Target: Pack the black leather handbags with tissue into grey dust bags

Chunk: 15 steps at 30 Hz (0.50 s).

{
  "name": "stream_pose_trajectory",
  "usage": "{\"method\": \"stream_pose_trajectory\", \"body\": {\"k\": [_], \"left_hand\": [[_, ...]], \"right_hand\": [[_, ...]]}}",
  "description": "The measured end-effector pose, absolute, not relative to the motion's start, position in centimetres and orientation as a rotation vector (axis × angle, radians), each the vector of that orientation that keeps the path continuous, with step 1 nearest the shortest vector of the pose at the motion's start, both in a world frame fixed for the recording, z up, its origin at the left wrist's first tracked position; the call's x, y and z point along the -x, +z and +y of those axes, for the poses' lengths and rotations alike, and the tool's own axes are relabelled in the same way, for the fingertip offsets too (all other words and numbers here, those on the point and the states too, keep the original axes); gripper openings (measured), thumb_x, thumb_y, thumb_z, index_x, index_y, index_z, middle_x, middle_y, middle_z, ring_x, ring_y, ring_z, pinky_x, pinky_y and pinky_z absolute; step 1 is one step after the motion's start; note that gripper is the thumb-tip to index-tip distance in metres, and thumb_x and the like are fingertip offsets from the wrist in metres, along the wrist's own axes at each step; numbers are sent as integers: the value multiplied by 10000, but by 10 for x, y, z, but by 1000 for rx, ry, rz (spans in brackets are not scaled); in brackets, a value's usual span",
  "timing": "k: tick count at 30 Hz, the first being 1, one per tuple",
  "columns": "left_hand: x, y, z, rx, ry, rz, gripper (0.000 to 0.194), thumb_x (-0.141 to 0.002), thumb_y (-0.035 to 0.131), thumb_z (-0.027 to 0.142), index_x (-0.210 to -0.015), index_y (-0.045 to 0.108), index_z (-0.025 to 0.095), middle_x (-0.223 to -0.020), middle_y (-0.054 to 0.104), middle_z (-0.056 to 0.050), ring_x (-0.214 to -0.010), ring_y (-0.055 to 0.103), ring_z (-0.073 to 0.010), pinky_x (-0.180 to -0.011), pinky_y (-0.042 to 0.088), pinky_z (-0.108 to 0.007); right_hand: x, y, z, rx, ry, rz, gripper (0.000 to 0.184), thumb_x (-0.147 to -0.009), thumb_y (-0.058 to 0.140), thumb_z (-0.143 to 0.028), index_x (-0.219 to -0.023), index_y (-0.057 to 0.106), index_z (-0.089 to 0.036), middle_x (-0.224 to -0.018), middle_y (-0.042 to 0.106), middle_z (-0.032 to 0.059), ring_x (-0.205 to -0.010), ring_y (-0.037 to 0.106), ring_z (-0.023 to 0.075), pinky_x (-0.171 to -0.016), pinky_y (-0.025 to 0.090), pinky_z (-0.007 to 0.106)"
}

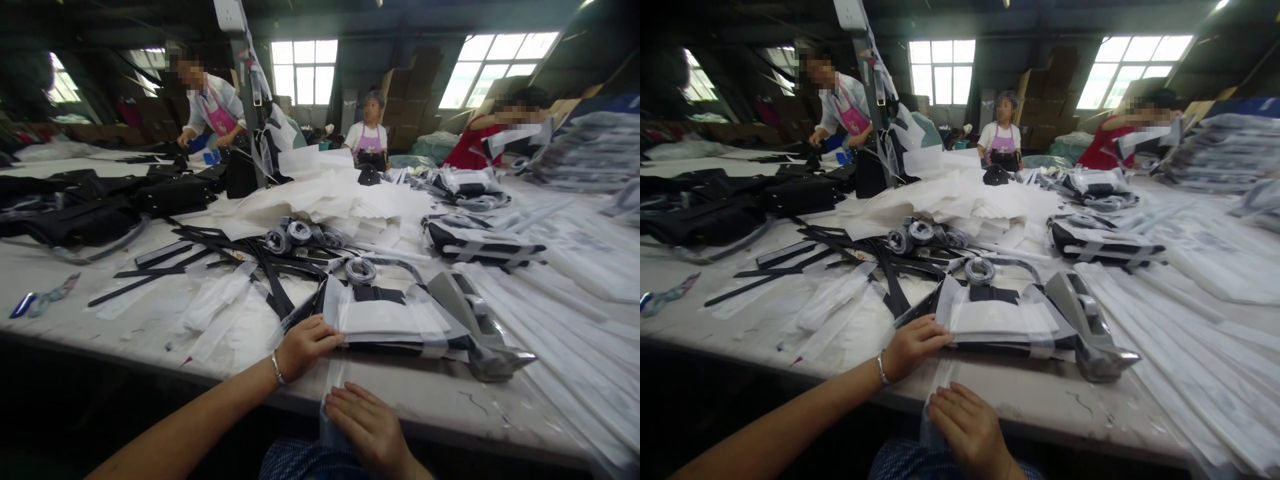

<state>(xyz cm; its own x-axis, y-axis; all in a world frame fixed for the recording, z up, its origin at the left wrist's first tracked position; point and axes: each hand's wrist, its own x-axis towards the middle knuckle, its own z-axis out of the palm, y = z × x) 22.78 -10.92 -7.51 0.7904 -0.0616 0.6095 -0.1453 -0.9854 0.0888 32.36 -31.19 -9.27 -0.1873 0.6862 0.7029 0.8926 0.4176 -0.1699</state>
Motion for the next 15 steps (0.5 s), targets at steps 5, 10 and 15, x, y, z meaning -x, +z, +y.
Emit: {"method": "stream_pose_trajectory", "body": {"k": [5, 10, 15], "left_hand": [[-235, -66, -111, -2878, 932, -87, 205, -937, 504, 112, -1053, 645, 206, -874, 680, -14, -797, 617, -142, -789, 533, -269], [-238, -68, -113, -2948, 996, -113, 151, -946, 507, 124, -1032, 622, 172, -859, 680, -27, -763, 610, -154, -714, 531, -261], [-237, -69, -115, -2959, 1102, -235, 139, -963, 493, 130, -997, 624, 164, -887, 705, -35, -824, 643, -148, -799, 554, -282]], "right_hand": [[-324, -96, -315, 1330, -341, -1956, 289, -992, 398, -125, -1084, 671, -119, -976, 775, 102, -967, 722, 189, -912, 579, 370], [-322, -96, -318, 1313, -350, -1940, 322, -1007, 362, -131, -1043, 682, -117, -953, 781, 87, -958, 726, 172, -920, 574, 331], [-316, -84, -312, 1279, -355, -1938, 318, -1009, 368, -137, -1021, 685, -110, -959, 779, 85, -946, 728, 167, -898, 583, 310]]}}
